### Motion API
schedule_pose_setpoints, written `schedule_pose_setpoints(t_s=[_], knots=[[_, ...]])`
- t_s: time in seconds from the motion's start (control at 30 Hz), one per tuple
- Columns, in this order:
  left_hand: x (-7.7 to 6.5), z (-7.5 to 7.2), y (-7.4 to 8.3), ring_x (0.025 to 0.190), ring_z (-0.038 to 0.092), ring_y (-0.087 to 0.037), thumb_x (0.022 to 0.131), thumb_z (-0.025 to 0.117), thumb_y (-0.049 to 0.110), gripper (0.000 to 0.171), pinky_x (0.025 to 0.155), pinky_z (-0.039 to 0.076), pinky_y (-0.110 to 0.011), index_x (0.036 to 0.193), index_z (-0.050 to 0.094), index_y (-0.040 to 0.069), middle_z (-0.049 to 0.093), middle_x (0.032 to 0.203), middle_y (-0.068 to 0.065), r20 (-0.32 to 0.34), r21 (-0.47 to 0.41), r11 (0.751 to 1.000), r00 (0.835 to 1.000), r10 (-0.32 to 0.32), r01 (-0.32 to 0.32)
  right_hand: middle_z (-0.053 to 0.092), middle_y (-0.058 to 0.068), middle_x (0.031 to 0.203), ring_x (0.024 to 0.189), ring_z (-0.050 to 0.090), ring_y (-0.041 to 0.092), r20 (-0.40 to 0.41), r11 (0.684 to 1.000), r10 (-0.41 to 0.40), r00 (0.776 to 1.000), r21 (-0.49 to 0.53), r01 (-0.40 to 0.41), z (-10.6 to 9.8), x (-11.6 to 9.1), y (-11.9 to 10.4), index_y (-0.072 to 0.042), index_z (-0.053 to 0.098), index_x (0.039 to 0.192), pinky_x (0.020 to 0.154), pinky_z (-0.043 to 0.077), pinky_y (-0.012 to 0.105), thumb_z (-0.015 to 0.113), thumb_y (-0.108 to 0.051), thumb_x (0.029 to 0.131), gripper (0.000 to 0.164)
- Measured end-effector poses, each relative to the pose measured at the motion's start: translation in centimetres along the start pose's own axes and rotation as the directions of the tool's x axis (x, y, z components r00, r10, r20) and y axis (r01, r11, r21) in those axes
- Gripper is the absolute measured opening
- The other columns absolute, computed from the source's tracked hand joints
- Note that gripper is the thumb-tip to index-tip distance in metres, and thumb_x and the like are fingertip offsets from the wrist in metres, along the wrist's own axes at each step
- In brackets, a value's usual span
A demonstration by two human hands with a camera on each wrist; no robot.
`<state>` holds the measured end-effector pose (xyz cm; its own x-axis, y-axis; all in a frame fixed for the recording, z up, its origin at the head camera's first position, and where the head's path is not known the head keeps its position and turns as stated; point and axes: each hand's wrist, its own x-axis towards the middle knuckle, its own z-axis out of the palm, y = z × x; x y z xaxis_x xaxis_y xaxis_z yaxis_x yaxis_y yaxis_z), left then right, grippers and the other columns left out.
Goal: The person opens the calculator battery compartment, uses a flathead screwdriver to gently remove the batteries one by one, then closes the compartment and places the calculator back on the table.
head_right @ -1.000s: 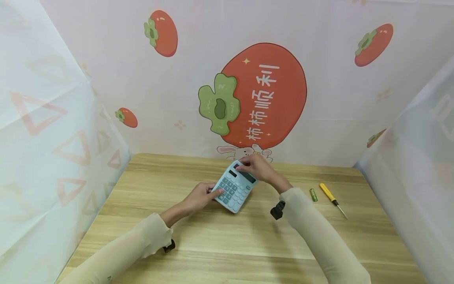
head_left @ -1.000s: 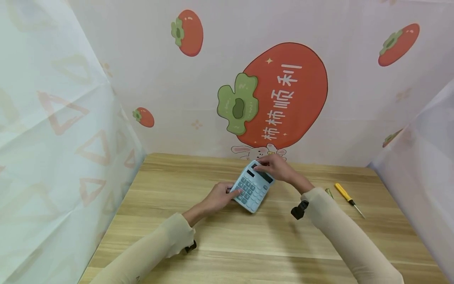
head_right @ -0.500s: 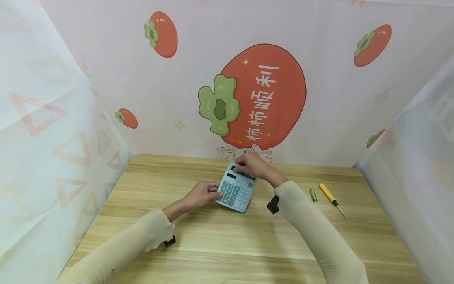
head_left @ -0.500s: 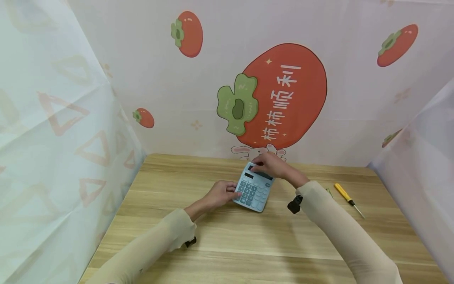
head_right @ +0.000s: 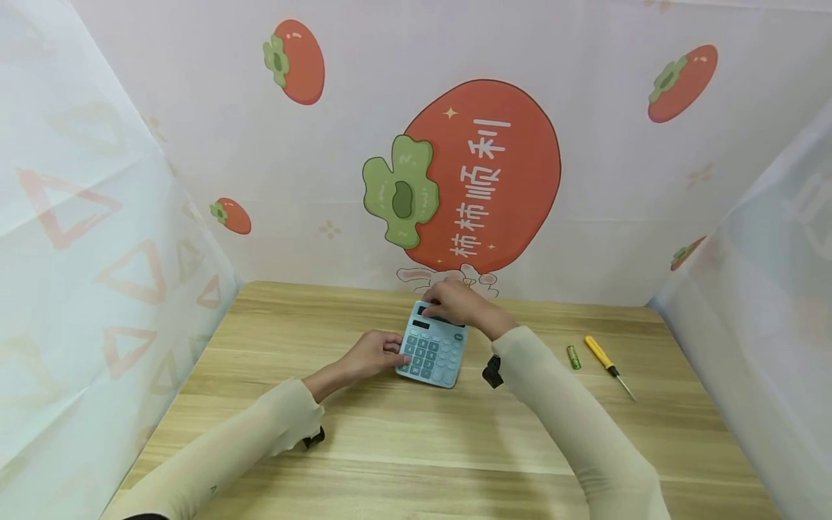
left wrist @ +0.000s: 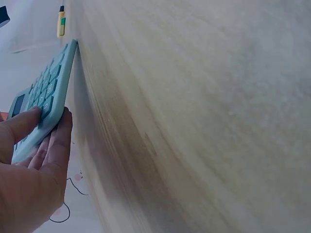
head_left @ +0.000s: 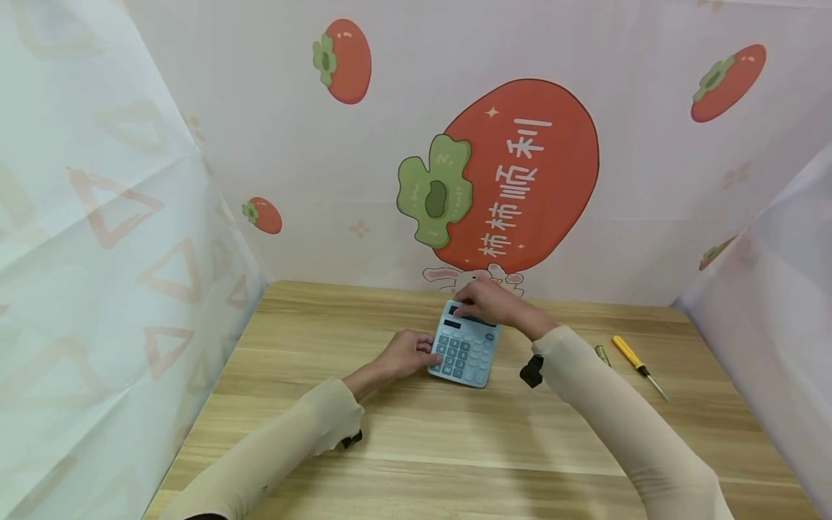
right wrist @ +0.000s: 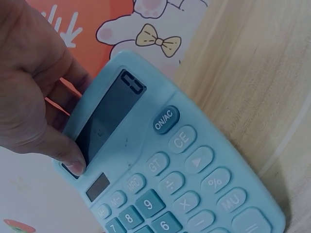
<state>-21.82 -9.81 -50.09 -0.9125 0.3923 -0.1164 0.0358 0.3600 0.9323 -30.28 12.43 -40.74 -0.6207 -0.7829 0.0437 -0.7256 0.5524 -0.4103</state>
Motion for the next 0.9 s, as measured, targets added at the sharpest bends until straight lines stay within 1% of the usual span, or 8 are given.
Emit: schedule_pose_setpoints(t_s=[0.07,0.23,0.33,0.47,0.6,0.7,0.9], knots=[[0.0,0.0,0.0,0.078,0.069,-0.006,0.095,0.078,0.006,0.027,0.066,0.052,-0.017,0.120,0.073,-0.005,0.080,0.094,-0.008,-0.002,0.014,1.000,1.000,-0.002,0.002,0.053,-0.005,0.068,0.065,0.049,0.010,0.006,1.000,-0.006,1.000,-0.016,0.006,0.1,0.2,-0.1,-0.009,0.077,0.089,0.062,0.038,0.024,0.077,-0.012,0.099,0.010],[0.2,0.0,-0.2,0.077,0.068,-0.007,0.096,0.077,0.007,0.024,0.065,0.050,-0.017,0.117,0.074,-0.004,0.080,0.093,-0.007,-0.005,0.031,1.000,1.000,0.001,0.000,0.061,-0.006,0.072,0.067,0.053,0.009,0.013,0.999,0.002,1.000,-0.041,-0.001,0.5,0.7,-0.2,-0.011,0.081,0.093,0.063,0.042,0.024,0.077,-0.014,0.098,0.007],[0.3,0.1,-0.5,0.077,0.067,-0.007,0.097,0.077,0.009,0.024,0.066,0.050,-0.018,0.118,0.073,-0.003,0.080,0.092,-0.005,-0.016,0.036,0.999,1.000,-0.002,0.002,0.067,-0.006,0.074,0.066,0.055,0.008,-0.003,0.998,-0.006,1.000,-0.056,0.006,0.8,0.9,-0.1,-0.010,0.083,0.096,0.062,0.044,0.023,0.080,-0.015,0.096,0.006],[0.3,0.1,-0.8,0.078,0.067,-0.007,0.098,0.076,0.011,0.024,0.068,0.051,-0.019,0.119,0.072,-0.001,0.079,0.093,-0.004,-0.038,0.031,0.999,0.999,-0.020,0.021,0.074,-0.004,0.081,0.067,0.059,0.006,-0.036,0.998,-0.009,0.999,-0.066,0.006,1.4,1.2,0.2,-0.008,0.084,0.101,0.062,0.049,0.023,0.082,-0.017,0.094,0.012],[0.4,0.0,-1.1,0.079,0.069,-0.007,0.097,0.077,0.011,0.025,0.069,0.053,-0.019,0.119,0.072,-0.002,0.080,0.091,-0.004,-0.057,0.024,0.999,0.998,-0.033,0.034,0.081,0.001,0.094,0.074,0.066,0.007,-0.063,0.998,0.026,0.998,-0.047,-0.029,2.0,1.5,0.4,-0.006,0.084,0.110,0.065,0.054,0.023,0.083,-0.018,0.093,0.020],[0.5,0.0,-1.1,0.078,0.069,-0.007,0.095,0.080,0.010,0.024,0.069,0.054,-0.019,0.115,0.073,-0.002,0.080,0.089,-0.004,-0.072,0.029,0.999,0.997,-0.041,0.044,0.082,0.004,0.102,0.080,0.071,0.009,-0.082,0.999,0.047,0.995,-0.019,-0.049,2.6,1.6,0.5,-0.006,0.083,0.115,0.066,0.056,0.024,0.084,-0.018,0.093,0.025],[0.5,0.1,-1.1,0.074,0.069,-0.008,0.092,0.084,0.012,0.021,0.066,0.053,-0.020,0.107,0.075,0.000,0.078,0.083,-0.002,-0.092,0.062,0.995,0.994,-0.067,0.073,0.082,0.007,0.104,0.083,0.073,0.011,-0.107,0.996,0.082,0.991,0.049,-0.077,3.7,1.7,0.8,-0.004,0.082,0.116,0.066,0.056,0.023,0.084,-0.014,0.092,0.026]])
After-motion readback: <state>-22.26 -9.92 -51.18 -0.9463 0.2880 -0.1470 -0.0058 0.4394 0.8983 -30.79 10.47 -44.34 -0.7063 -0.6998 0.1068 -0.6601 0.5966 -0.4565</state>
